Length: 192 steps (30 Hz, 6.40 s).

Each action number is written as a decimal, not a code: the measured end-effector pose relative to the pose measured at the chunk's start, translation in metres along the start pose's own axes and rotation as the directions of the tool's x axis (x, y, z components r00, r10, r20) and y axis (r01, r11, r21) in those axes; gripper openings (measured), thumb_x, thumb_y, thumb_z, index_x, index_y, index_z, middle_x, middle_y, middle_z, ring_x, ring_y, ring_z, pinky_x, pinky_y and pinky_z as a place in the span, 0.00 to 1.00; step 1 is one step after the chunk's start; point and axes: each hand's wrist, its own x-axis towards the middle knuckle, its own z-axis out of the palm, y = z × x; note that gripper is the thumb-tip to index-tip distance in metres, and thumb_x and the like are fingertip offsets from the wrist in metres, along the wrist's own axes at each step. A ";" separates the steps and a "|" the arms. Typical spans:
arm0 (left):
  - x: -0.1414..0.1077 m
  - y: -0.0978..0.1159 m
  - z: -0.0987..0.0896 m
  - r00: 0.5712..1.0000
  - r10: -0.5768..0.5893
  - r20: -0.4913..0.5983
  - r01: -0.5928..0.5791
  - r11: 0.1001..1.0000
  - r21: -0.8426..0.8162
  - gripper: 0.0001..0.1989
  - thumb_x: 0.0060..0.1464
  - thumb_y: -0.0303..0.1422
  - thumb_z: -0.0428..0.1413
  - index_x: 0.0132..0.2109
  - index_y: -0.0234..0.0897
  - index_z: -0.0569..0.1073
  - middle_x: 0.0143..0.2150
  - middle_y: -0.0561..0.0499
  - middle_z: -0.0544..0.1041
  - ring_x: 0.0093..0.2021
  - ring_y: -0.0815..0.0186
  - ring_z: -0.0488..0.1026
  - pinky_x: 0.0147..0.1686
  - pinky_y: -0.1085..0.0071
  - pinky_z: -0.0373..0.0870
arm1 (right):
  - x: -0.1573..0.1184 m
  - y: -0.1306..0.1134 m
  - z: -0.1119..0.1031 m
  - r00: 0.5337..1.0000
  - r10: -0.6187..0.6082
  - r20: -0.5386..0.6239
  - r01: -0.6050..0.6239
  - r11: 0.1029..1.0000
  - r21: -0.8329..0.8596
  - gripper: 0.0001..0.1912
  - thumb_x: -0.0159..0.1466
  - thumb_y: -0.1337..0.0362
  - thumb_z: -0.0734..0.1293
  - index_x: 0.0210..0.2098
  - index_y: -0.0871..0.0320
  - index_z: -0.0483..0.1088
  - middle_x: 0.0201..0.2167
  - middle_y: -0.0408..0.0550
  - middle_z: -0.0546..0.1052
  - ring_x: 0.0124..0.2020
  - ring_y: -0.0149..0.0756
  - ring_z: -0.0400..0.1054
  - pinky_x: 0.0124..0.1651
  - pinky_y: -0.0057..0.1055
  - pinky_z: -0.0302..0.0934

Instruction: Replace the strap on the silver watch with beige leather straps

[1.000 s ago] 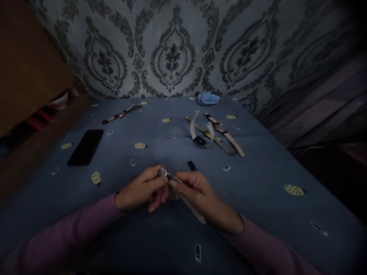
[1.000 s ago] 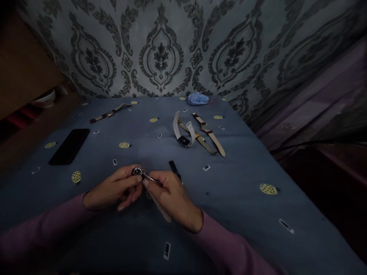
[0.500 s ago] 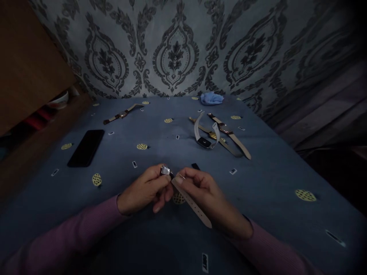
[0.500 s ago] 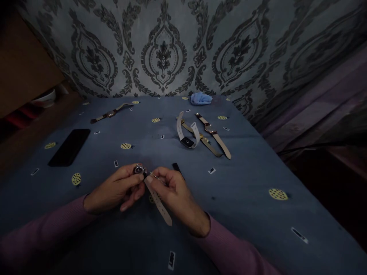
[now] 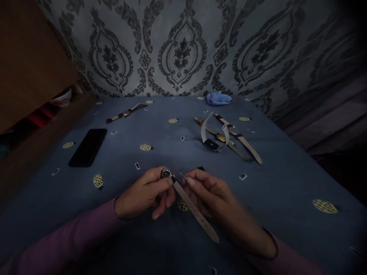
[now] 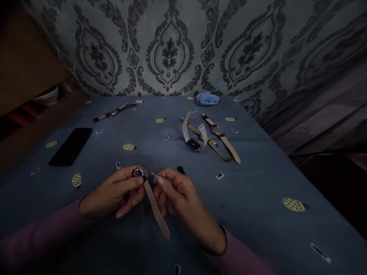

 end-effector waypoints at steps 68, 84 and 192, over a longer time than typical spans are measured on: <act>0.000 -0.006 0.001 0.998 0.057 -0.032 -0.052 0.990 0.130 0.08 0.64 0.30 0.44 0.33 0.37 0.60 0.23 0.59 0.69 0.12 0.80 0.62 0.12 0.83 0.52 | -0.003 0.007 0.012 0.970 -0.236 0.059 0.241 0.907 -0.346 0.18 0.70 0.57 0.56 0.31 0.58 0.70 0.24 0.42 0.70 0.26 0.30 0.63 0.31 0.27 0.59; -0.001 -0.003 0.002 0.997 0.057 -0.046 -0.050 0.989 0.141 0.09 0.64 0.28 0.43 0.33 0.37 0.60 0.22 0.60 0.69 0.12 0.81 0.62 0.12 0.83 0.50 | -0.002 0.008 0.012 0.971 -0.236 0.047 0.237 0.907 -0.348 0.19 0.70 0.56 0.55 0.29 0.59 0.70 0.22 0.41 0.67 0.23 0.29 0.60 0.26 0.26 0.56; -0.003 -0.013 0.005 0.978 0.200 -0.056 -0.159 0.894 0.419 0.08 0.65 0.34 0.43 0.37 0.37 0.60 0.24 0.58 0.68 0.15 0.78 0.61 0.13 0.83 0.57 | 0.003 0.008 0.008 0.989 -0.127 0.079 0.146 0.936 -0.320 0.19 0.69 0.55 0.57 0.28 0.59 0.69 0.22 0.44 0.73 0.21 0.28 0.68 0.25 0.25 0.63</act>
